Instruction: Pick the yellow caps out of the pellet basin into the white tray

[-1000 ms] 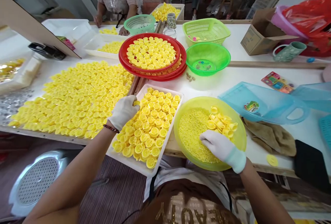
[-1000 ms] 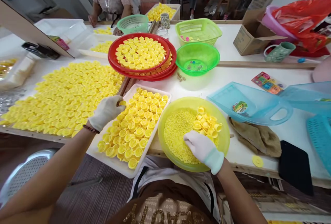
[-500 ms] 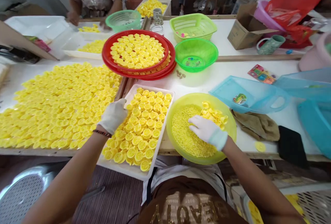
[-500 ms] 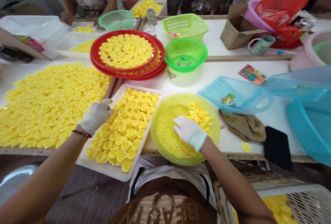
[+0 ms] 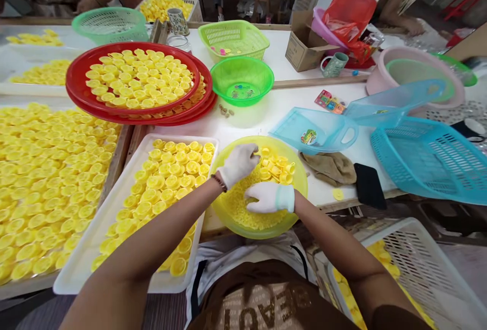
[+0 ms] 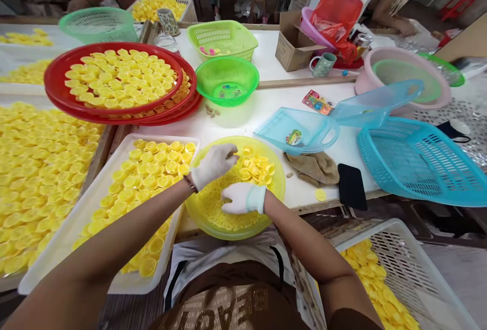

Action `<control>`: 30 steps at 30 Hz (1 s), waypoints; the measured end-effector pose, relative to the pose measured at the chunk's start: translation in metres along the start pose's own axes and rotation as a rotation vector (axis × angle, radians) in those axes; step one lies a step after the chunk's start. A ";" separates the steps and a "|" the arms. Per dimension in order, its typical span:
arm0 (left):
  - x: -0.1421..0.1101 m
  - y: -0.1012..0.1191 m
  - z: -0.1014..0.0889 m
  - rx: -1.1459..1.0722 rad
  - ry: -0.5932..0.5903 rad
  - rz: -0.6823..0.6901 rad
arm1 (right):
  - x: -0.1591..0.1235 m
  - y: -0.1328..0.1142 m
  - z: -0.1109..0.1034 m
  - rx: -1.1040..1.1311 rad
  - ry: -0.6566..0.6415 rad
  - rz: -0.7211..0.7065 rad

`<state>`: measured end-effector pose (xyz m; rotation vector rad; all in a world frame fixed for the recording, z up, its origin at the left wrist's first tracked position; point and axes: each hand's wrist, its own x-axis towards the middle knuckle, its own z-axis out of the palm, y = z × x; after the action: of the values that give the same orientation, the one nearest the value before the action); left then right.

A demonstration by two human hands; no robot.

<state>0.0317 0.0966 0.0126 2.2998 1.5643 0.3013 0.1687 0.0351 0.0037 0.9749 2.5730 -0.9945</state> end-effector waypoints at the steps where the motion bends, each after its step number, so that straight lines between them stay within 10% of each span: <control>1: 0.010 0.006 0.009 0.001 0.003 -0.007 | -0.002 0.002 0.002 0.034 0.029 -0.004; 6: 0.029 0.014 0.020 0.016 0.005 0.038 | -0.009 0.010 0.011 0.175 0.156 0.026; 11: -0.007 0.000 -0.007 -0.018 0.062 -0.028 | -0.016 0.012 0.017 0.248 0.238 -0.004; 19: -0.075 -0.024 -0.012 -1.071 -0.238 -0.435 | -0.029 0.003 0.005 0.252 0.523 -0.127; 30: -0.084 -0.012 -0.004 -1.216 -0.208 -0.435 | -0.033 -0.001 -0.004 0.205 0.839 -0.112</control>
<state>-0.0115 0.0236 0.0131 1.0030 1.1823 0.6380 0.1929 0.0203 0.0206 1.5892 3.2535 -1.0487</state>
